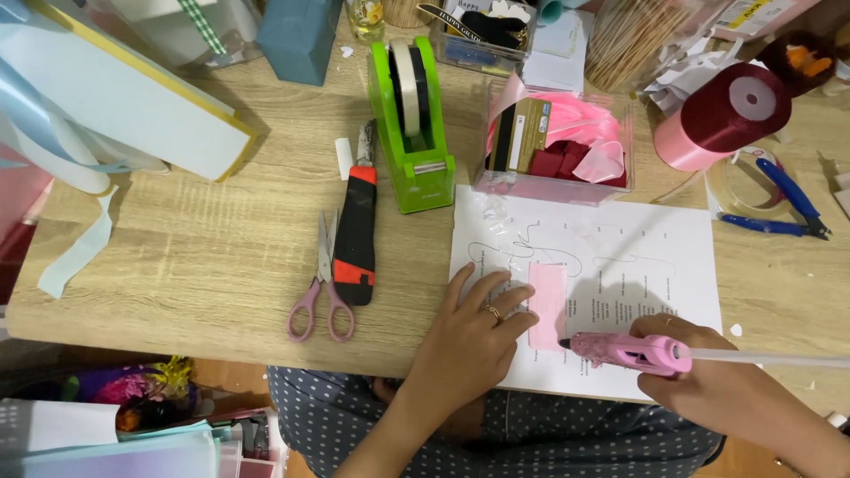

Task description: The person uses a hot glue gun to apply glue to a piece of pink ribbon placed on a paper template. They then fold and press the ribbon to form a shape, repeating the process with additional pieces of ribbon.

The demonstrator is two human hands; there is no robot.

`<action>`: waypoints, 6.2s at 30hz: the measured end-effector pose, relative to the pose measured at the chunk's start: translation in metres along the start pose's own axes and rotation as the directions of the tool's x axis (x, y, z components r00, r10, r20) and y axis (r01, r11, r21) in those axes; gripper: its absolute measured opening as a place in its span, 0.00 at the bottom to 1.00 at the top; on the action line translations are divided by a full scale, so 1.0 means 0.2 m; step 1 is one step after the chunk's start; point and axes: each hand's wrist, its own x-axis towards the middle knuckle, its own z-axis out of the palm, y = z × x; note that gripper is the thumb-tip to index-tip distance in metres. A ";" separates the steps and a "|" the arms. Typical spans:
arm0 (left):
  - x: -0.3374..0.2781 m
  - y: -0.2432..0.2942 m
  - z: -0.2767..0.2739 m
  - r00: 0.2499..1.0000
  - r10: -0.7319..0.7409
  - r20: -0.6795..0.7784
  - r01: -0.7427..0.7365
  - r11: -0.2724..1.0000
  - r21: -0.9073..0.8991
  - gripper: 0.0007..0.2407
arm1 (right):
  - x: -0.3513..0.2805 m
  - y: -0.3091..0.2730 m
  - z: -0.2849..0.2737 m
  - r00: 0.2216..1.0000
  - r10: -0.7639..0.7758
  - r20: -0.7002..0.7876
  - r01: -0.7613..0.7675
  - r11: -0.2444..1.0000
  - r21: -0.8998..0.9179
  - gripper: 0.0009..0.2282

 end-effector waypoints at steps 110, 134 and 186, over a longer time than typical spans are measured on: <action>0.13 0.09 0.19 0.982 -0.121 -0.143 0.139 0.982 0.125 0.02 | 0.08 -0.06 0.45 0.427 -0.706 -0.565 0.558 0.697 -0.450 0.23; 0.14 0.14 0.14 0.995 0.005 -0.096 0.036 0.907 0.419 0.06 | 0.06 -0.10 0.30 0.503 -0.519 -0.691 0.657 0.749 -0.085 0.17; 0.01 0.14 0.15 0.986 0.150 -0.071 -0.116 0.930 0.350 0.11 | 0.00 -0.04 0.28 0.787 -0.338 -0.516 0.533 0.793 0.294 0.24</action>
